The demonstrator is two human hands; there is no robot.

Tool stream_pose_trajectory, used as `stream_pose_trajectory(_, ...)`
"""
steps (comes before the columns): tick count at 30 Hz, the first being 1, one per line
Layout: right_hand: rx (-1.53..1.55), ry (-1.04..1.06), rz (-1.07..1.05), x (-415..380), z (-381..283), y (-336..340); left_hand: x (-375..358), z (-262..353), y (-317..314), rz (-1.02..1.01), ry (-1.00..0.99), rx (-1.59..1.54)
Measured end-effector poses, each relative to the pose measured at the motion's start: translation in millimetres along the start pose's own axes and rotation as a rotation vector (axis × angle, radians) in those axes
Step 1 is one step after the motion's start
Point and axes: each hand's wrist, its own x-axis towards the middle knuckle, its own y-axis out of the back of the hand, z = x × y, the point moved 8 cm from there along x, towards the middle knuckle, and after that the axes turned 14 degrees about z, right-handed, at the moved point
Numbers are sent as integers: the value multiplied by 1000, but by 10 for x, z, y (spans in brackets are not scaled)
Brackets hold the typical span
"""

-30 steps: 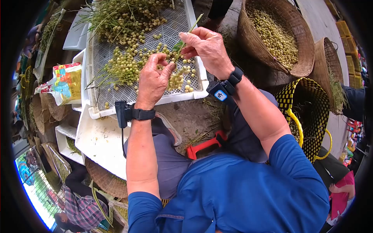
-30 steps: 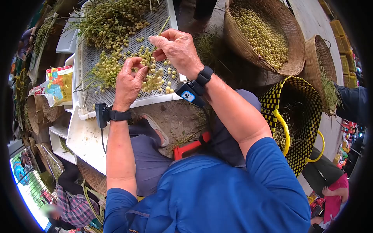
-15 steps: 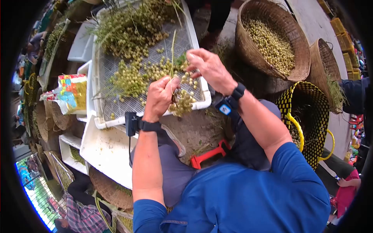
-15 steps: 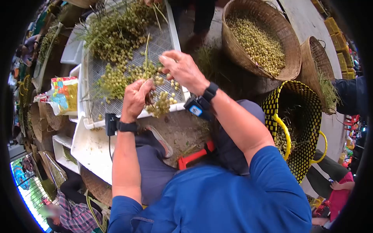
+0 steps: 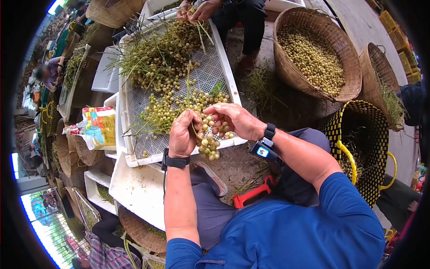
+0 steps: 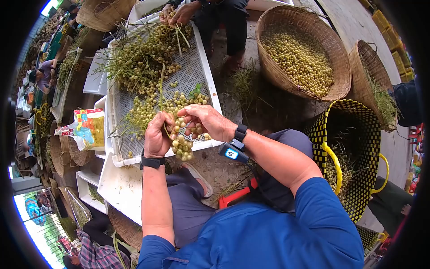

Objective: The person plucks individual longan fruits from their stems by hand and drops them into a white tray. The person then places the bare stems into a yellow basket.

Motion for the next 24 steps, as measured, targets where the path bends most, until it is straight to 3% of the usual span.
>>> stream_pose_trajectory(5, 9, 19, 26, 48, -27, 10, 77, -32, 27, 153, 4, 60)
stream_pose_trajectory(11, -80, 92, -37, 128, -16, 40, 86, 28, -130, 8, 17, 112)
stream_pose_trajectory(18, -58, 47, -97, 140, -75, -65, 18, -1, -166, -145, 118, -86)
stream_pose_trajectory(24, -171, -38, -70, 180, 16, -32, 39, 18, -48, -6, 65, 19)
